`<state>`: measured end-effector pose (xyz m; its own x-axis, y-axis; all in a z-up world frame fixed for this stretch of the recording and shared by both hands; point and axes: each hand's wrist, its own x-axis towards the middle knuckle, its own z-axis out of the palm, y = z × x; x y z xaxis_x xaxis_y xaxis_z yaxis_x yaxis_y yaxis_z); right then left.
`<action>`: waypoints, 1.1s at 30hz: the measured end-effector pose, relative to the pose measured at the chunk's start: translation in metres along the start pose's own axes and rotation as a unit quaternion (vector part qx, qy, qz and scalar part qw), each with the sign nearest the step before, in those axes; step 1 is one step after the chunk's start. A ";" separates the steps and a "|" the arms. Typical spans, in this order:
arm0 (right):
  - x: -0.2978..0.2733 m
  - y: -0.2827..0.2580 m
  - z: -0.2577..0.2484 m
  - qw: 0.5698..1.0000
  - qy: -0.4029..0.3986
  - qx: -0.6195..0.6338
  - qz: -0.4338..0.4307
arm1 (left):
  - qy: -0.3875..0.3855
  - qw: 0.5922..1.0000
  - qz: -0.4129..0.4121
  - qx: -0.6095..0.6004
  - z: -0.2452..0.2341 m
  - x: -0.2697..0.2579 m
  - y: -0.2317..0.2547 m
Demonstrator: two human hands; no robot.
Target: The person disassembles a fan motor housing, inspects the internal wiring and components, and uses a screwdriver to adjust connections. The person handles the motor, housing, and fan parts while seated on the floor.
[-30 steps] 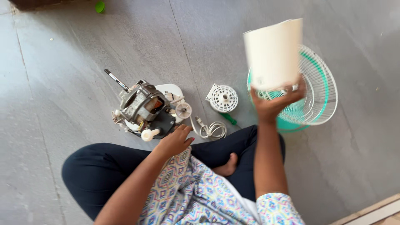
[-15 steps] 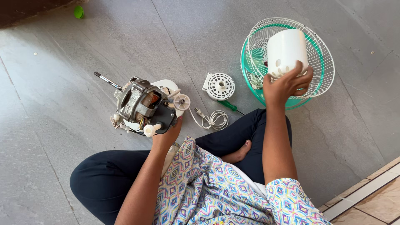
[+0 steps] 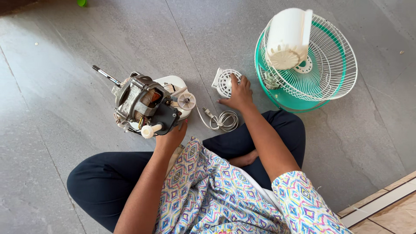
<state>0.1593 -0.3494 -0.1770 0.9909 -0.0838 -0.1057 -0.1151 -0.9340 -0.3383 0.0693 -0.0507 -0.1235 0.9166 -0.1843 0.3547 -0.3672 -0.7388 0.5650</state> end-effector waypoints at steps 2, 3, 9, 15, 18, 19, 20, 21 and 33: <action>0.005 0.005 0.008 1.000 0.000 0.016 0.000 | -0.006 1.000 -0.008 0.000 0.002 0.001 -0.003; 0.007 0.008 0.011 0.999 0.012 0.038 0.000 | -0.013 1.000 -0.013 0.005 0.004 0.002 -0.004; 0.017 0.025 0.015 0.996 0.081 0.030 -0.009 | 0.016 1.000 -0.014 -0.004 0.010 0.000 -0.004; 0.014 0.031 0.009 0.994 0.064 -0.038 0.079 | 0.017 1.000 0.003 0.020 0.011 -0.004 -0.007; 0.018 0.034 0.004 0.993 0.067 -0.059 0.075 | 0.005 1.000 0.003 0.018 0.008 -0.004 -0.008; 0.019 0.037 0.002 0.993 0.067 -0.059 0.075 | -0.002 1.000 0.001 0.017 0.007 -0.006 -0.008; 0.022 0.041 -0.003 0.992 0.066 -0.055 0.088 | -0.015 1.000 -0.013 0.018 0.007 -0.004 -0.009; 0.024 0.044 -0.008 0.991 0.064 -0.052 0.101 | -0.027 0.999 -0.027 0.020 0.006 -0.003 -0.009; -0.061 -0.021 0.028 0.953 -0.056 -0.011 -0.298 | 0.035 0.992 0.076 0.096 0.028 -0.007 -0.020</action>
<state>0.0993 -0.3153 -0.1897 0.8663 0.4996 -0.0004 0.4680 -0.8118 -0.3492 0.0748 -0.0530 -0.1585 0.8366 -0.2627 0.4807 -0.4577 -0.8172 0.3502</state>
